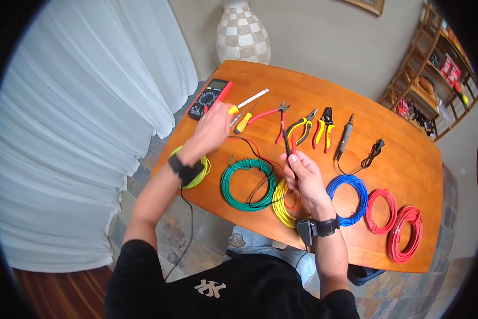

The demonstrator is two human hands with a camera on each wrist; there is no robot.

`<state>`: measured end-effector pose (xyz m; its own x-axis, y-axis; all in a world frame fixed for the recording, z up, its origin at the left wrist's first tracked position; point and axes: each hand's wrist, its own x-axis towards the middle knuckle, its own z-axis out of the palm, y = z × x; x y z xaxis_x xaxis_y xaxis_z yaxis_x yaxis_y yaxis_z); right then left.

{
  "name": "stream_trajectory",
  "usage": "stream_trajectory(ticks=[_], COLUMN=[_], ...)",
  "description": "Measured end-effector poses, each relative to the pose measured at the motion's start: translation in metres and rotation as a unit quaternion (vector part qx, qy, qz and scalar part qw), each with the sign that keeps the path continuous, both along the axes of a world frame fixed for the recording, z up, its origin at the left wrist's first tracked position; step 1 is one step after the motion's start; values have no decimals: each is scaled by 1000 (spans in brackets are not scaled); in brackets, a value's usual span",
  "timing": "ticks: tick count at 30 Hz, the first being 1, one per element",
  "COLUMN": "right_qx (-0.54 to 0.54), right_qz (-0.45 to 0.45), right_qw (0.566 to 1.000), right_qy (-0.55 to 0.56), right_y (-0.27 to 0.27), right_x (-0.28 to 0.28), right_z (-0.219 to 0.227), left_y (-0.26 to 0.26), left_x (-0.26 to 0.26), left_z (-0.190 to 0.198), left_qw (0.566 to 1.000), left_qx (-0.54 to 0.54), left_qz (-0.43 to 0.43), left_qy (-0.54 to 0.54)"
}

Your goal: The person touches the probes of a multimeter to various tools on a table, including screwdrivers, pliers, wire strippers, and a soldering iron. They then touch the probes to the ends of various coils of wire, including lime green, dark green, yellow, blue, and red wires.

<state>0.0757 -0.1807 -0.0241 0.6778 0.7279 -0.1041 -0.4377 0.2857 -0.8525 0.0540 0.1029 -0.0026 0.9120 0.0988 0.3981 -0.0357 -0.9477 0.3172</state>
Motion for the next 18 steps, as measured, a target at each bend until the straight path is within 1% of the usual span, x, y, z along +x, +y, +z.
stream_trajectory(ticks=[1, 2, 3, 5, 6, 8, 14, 18], right_qx=[-17, -14, -9, -18, -2, -9, -10, -19], right_qz=[15, 23, 13, 31, 34, 34, 37, 46], right_qw=[999, 999, 999, 997, 997, 996, 996, 998], right_qy=[-24, -48, -40, -67, -76, -78, -78, -46], right_y=[-2, -5, -7, -9, -9, -12, -18, -19], right_x=[-4, -7, -9, -14, -14, -15, -12, -12], right_z=[2, 3, 2, -2, -6, -8, -12, -7], left_y=[-16, -28, -41, -64, -72, -83, -95, -98], left_x=[-14, -26, -38, -58, -64, -74, -77, -75], left_z=[11, 15, 21, 29, 30, 29, 20, 19], left_qw=[999, 997, 997, 995, 995, 996, 995, 995], left_qx=[-16, 5, 10, -7, -10, -40, -70, -63], left_qz=[-34, -61, -70, -92, -96, -82, -67, -70], left_qy=[-11, -40, -32, -35, -28, -19, -29, -42])
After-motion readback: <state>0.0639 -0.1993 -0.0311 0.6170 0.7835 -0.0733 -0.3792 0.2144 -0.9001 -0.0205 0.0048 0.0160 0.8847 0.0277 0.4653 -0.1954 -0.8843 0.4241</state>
